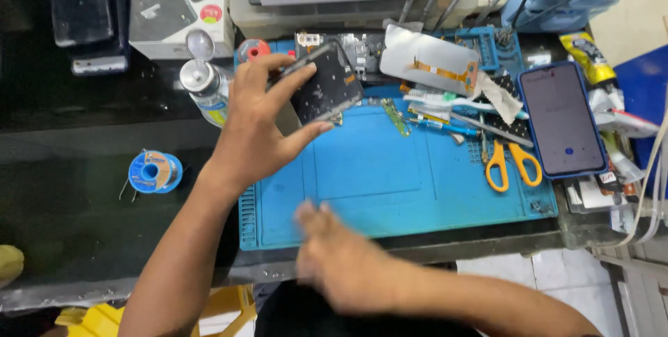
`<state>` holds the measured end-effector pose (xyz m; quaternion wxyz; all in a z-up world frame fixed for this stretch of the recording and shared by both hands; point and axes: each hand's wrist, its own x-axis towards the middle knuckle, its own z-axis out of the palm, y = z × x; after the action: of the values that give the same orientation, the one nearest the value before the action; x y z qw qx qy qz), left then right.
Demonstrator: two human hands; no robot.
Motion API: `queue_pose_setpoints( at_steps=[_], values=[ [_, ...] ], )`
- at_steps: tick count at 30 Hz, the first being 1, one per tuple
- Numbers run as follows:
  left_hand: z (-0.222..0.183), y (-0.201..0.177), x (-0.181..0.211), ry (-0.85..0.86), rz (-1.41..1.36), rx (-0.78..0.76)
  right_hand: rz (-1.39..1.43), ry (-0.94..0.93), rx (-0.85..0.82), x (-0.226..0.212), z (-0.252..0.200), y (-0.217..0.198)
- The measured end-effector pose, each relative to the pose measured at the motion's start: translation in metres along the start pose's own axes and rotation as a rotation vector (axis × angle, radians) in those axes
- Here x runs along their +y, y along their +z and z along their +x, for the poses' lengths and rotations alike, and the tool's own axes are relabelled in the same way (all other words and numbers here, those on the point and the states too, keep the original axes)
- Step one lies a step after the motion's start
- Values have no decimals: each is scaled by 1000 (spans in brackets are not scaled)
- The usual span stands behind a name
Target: Cleaning a replacement mobile phone screen and preparing the phone frame for installation
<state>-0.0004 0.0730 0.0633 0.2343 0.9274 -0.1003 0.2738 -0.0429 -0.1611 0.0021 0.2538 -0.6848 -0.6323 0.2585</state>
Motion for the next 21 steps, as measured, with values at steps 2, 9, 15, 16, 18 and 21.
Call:
queue_pose_setpoints(
  at_steps=[2, 9, 15, 16, 18, 21],
  values=[
    [-1, 1, -3, 1, -11, 6, 283, -117, -128, -11, -14, -7],
    [-14, -2, -9, -43, -36, 27, -107, 199, 484, 29, 0, -21],
    [-19, 0, -11, -56, -40, 28, 418, -279, 274, -4, 1, -20],
    [-20, 0, -12, -56, -38, 31, 416, -281, 272, -1, 6, -19],
    [-22, 2, -13, -50, -43, 27, -47, -43, 440, 3, 12, -13],
    [-21, 3, -10, -45, -62, -14, -56, -302, 340, 16, 5, 9]
  ],
)
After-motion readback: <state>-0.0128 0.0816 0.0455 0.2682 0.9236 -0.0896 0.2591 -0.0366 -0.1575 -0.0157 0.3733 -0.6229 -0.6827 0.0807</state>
